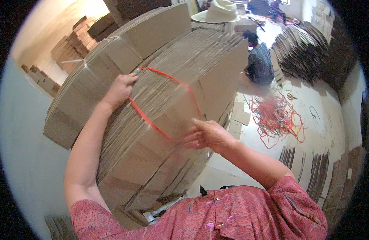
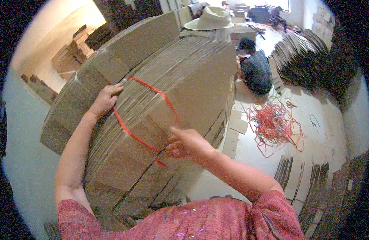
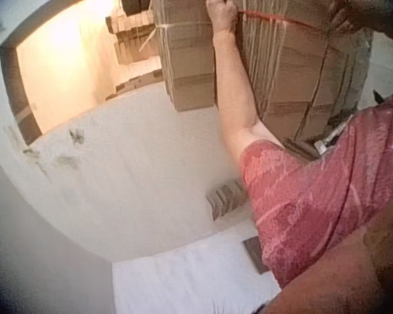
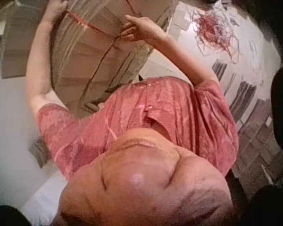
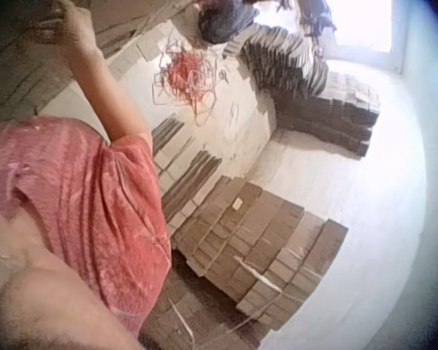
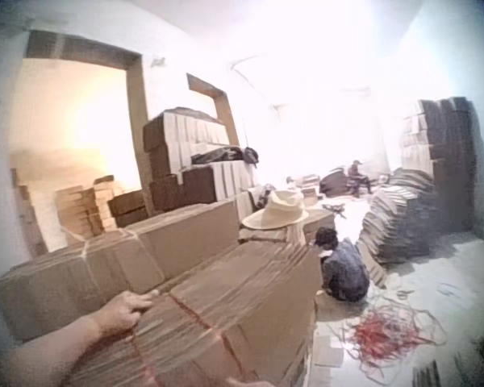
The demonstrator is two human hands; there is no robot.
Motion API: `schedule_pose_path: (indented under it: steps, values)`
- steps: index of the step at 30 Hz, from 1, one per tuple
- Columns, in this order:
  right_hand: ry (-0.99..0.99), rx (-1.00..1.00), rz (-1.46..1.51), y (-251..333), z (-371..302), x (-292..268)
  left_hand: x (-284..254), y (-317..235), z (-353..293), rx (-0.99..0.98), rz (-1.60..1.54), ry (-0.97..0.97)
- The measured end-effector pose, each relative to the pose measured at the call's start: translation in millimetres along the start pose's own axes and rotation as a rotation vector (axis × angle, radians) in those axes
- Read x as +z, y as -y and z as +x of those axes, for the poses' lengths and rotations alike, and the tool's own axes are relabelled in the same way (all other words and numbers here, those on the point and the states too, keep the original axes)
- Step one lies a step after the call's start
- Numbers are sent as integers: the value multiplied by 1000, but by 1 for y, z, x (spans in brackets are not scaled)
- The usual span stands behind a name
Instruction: The person gathers flat cardboard sheets, aligns them into a stack, and secures the bundle using red plastic straps. They then place the tied stack onto a larger pile and briefly handle a power cord and scissors.
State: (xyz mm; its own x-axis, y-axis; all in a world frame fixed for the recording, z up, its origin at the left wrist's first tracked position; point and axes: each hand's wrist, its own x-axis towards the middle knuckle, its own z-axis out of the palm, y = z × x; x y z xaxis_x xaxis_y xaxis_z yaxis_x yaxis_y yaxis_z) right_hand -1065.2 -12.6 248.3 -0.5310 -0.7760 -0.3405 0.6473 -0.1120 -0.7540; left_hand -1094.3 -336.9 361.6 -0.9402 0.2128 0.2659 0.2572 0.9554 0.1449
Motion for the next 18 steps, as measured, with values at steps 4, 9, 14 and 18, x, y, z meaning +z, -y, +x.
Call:
schedule_pose_path:
  steps: [4,9,14,18]
  values:
    - [-96,-16,21,-2,-4,0,-10,-15,-5,170,180,-248]
    - [-138,-21,-25,-8,-26,-1,-91,25,-3,64,860,-722]
    - [-179,-149,-92,-16,-42,-2,-130,51,-7,-503,413,-73]
    - [-227,-518,-360,-13,-44,-1,-128,58,-14,-387,408,-106]
